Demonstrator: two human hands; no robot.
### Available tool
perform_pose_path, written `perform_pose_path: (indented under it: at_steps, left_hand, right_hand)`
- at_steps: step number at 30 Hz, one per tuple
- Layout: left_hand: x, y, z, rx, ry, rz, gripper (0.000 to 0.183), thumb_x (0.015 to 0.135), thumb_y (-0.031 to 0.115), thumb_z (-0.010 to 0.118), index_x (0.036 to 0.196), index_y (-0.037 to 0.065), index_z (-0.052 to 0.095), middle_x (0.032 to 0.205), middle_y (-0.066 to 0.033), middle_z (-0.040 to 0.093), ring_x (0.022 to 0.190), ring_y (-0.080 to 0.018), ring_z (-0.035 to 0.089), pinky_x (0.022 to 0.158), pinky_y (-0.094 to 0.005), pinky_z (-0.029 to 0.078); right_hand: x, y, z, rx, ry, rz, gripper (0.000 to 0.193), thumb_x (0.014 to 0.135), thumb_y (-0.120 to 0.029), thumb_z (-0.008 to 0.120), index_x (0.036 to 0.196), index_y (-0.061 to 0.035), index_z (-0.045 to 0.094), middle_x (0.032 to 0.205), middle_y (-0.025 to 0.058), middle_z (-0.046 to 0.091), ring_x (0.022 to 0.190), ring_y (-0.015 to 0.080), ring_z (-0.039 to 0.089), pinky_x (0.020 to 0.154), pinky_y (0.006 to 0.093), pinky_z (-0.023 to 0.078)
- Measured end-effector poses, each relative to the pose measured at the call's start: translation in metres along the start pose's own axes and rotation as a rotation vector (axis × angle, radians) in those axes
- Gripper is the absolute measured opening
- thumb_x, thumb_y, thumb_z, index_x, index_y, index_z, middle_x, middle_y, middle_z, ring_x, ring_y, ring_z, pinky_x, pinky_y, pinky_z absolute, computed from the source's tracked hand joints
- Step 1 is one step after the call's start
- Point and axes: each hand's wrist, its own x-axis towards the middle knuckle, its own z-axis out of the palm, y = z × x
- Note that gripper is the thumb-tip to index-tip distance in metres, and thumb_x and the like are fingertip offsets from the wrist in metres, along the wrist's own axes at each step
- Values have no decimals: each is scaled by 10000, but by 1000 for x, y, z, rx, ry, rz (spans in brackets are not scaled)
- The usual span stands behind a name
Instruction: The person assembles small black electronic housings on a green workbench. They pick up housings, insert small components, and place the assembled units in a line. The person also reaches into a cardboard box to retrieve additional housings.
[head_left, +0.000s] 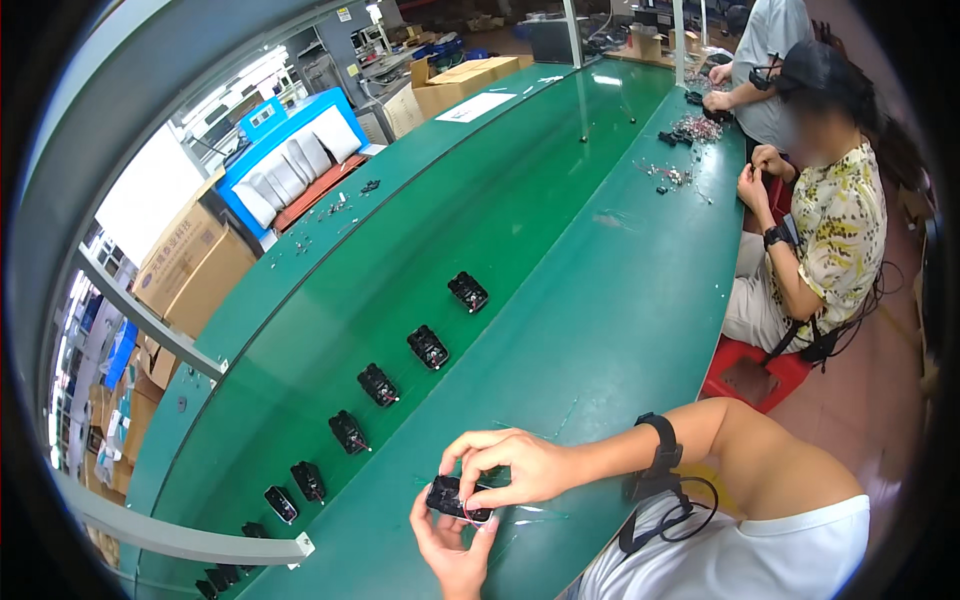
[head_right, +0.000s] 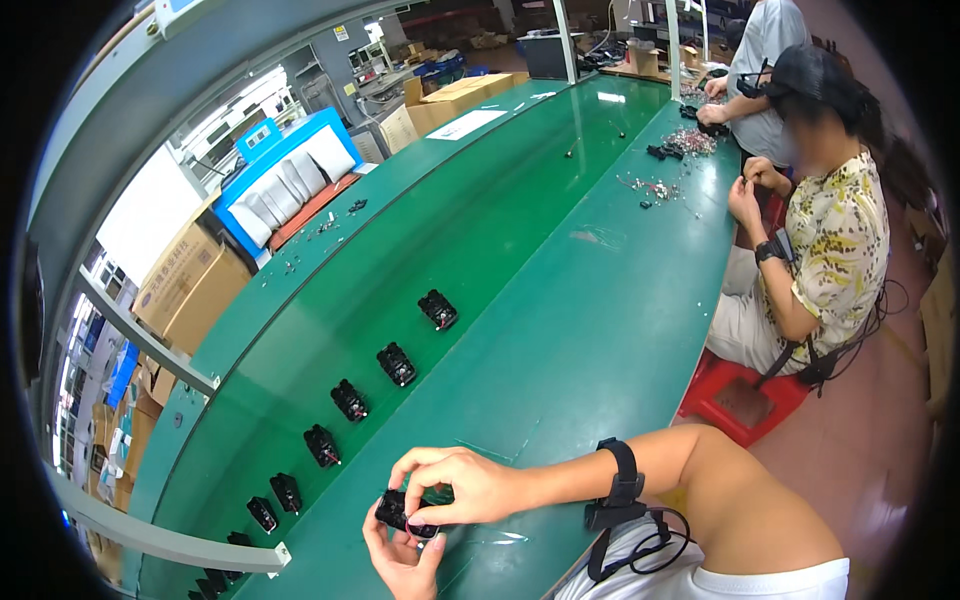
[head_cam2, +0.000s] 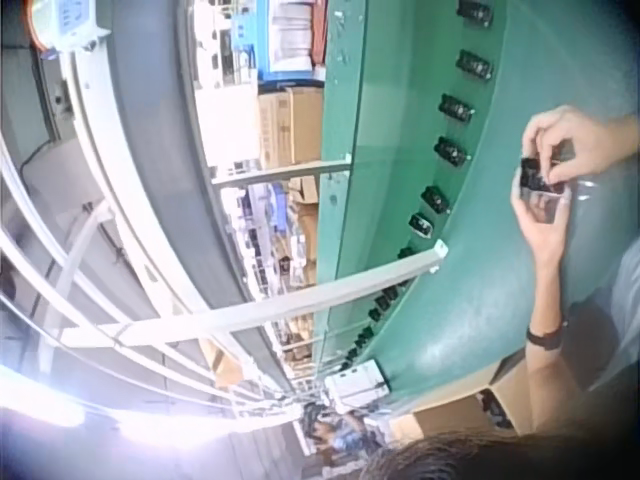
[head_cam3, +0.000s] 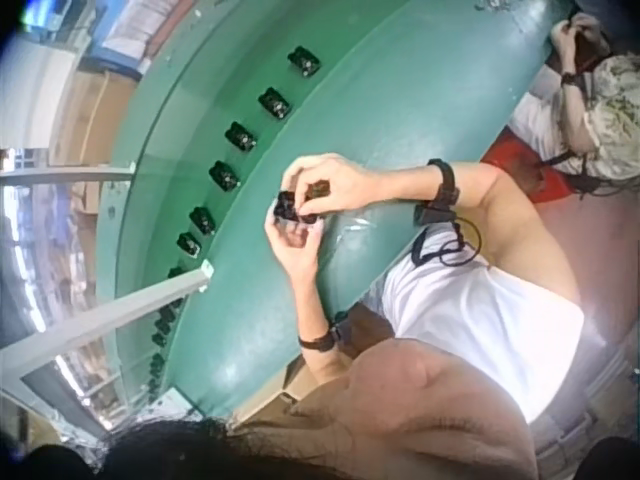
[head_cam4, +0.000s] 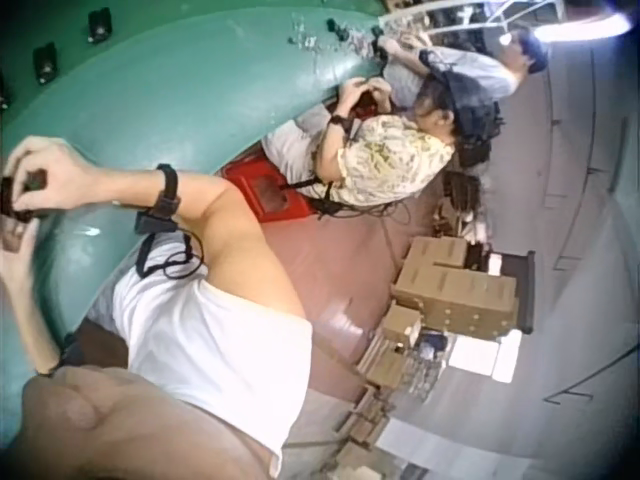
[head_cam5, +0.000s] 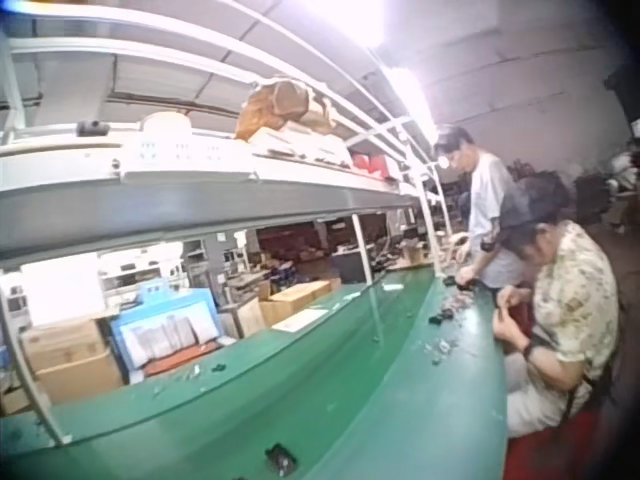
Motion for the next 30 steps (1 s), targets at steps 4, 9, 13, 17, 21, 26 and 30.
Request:
perform_pose_path:
  at_steps: [4, 9, 13, 17, 21, 26, 30]
  left_hand:
    - [-1, 4, -2, -4, 40, 2, 887, 700, -11, 824, 1419, -31, 304, 1305, -184, 509, 1122, -261, 605, 922, -364, 538]
    - [3, 2, -1, 168, 34, 124, 862, 696, 32, 846, 1403, -58, 361, 1278, -191, 563, 1113, -251, 619, 942, -362, 516]
    - [7, 5, -7, 261, -27, 121, 862, 685, 36, 844, 1399, -68, 373, 1330, -185, 537, 1214, -265, 566, 1033, -371, 456]
    - [9, 11, -10, 270, -15, 172, 831, 688, 56, 845, 1384, -70, 409, 1248, -169, 592, 1134, -232, 604, 962, -349, 487]
    - [12, 10, -11, 359, 15, 225, 803, 682, 118, 862, 1359, -64, 470, 1129, -149, 667, 1004, -198, 659, 842, -316, 533]
    - [11, 0, -16, 353, -43, 210, 796, 641, 160, 877, 1327, -36, 524, 1119, -131, 676, 975, -206, 664, 837, -322, 525]
    - [12, 5, -15, 450, -49, 233, 771, 616, 165, 881, 1285, -55, 566, 1107, -150, 670, 988, -224, 664, 837, -336, 529]
  right_hand:
    - [4, 2, 1, 63, 23, 39, 93, 839, -148, 754, 873, -69, 716, 1231, 103, 584, 964, 173, 622, 835, 330, 506]
    - [0, 7, -1, 245, 31, 141, 125, 852, -151, 753, 888, -39, 712, 1233, 107, 586, 984, 152, 624, 810, 288, 526]
    - [-1, 3, 0, 256, 31, 159, 98, 858, -102, 737, 870, -9, 711, 1220, 134, 594, 987, 163, 624, 829, 299, 536]
    - [1, -5, 2, 44, 23, 67, 90, 834, -107, 750, 867, -35, 708, 1218, 122, 596, 1057, 219, 579, 900, 361, 504]
    - [1, -10, 4, -171, 21, -125, 117, 792, -89, 766, 872, -55, 687, 1223, 124, 597, 1034, 278, 587, 865, 359, 511]
    - [5, -7, -5, -310, -65, -246, 113, 778, -93, 768, 858, -62, 694, 1256, 132, 594, 1072, 282, 576, 813, 357, 528]
    - [4, -6, -12, -248, -182, -210, 106, 784, -115, 762, 875, -76, 724, 1330, 151, 563, 1155, 319, 563, 923, 427, 489]
